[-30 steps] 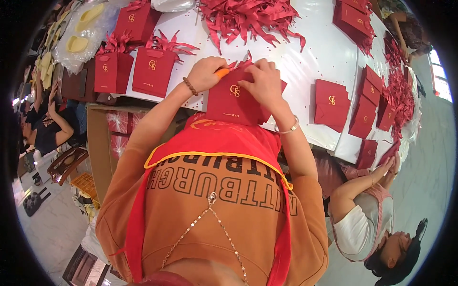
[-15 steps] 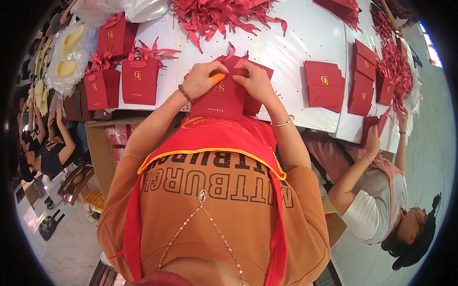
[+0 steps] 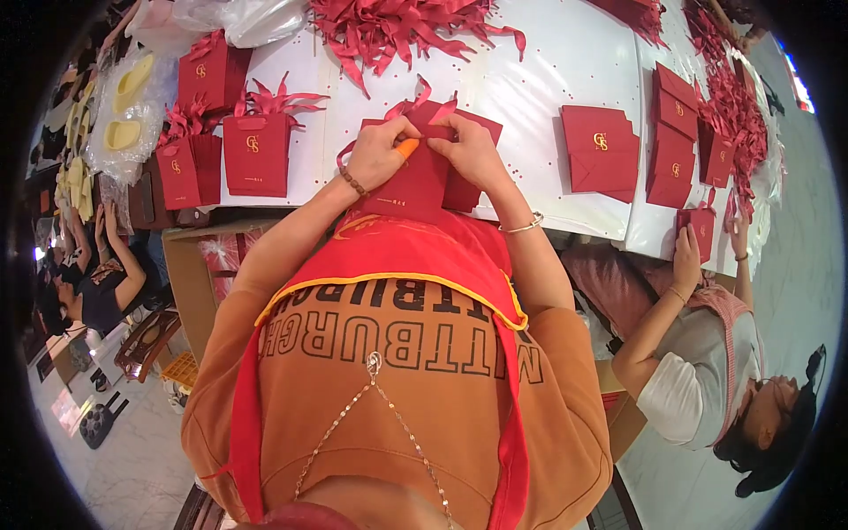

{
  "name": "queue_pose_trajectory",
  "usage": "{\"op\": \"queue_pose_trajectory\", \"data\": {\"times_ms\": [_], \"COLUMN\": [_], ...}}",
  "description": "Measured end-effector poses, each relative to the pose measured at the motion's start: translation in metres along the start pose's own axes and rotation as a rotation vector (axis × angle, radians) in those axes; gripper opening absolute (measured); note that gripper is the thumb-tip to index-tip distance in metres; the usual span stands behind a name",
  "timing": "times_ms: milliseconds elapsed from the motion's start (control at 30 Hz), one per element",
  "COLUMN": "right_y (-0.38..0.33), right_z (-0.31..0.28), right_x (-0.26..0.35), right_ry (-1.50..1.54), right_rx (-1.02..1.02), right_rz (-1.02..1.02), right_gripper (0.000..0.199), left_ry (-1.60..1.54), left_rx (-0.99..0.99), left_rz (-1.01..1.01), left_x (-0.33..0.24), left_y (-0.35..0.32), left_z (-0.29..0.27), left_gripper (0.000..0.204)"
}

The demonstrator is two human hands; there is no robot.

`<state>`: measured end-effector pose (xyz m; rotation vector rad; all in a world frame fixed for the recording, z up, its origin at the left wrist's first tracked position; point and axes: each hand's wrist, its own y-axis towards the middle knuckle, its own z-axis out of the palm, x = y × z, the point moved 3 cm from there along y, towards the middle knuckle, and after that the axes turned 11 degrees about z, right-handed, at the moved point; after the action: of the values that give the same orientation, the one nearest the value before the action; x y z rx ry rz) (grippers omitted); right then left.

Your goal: Tying red ribbons onto small red gift boxes or envelopes.

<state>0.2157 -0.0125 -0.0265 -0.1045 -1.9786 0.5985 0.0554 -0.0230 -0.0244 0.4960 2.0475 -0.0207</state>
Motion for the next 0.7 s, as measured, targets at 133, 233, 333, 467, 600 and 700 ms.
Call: {"op": "queue_pose_trajectory", "data": {"times_ms": [133,233,333,467,600,700], "right_y": [0.0,-0.001,-0.003,-0.006,-0.005,-0.006], "right_z": [0.001,0.0,0.001,0.001,0.003,0.004], "right_x": [-0.002,0.001,0.002,0.005,0.004,0.004], "right_ry": [0.023,0.008,0.014,-0.009,0.022,0.076], "right_rx": [0.014,0.014,0.011,0.006,0.038,0.026], "right_rz": [0.005,0.002,0.004,0.013,0.016,-0.028], "right_gripper": [0.029,0.029,0.03,0.032,0.031,0.028], "left_ry": [-0.014,-0.025,-0.079,-0.008,0.289,0.406], "left_rx": [0.009,0.035,0.041,0.055,0.087,0.091], "left_rz": [-0.024,-0.06,-0.107,-0.074,0.145,0.26], "left_x": [0.001,0.004,0.002,0.0,-0.008,-0.011], "left_y": [0.003,0.005,0.007,0.01,0.014,0.014], "left_z": [-0.001,-0.001,-0.003,-0.003,-0.002,0.001], "left_gripper": [0.011,0.011,0.011,0.01,0.012,0.013]}}
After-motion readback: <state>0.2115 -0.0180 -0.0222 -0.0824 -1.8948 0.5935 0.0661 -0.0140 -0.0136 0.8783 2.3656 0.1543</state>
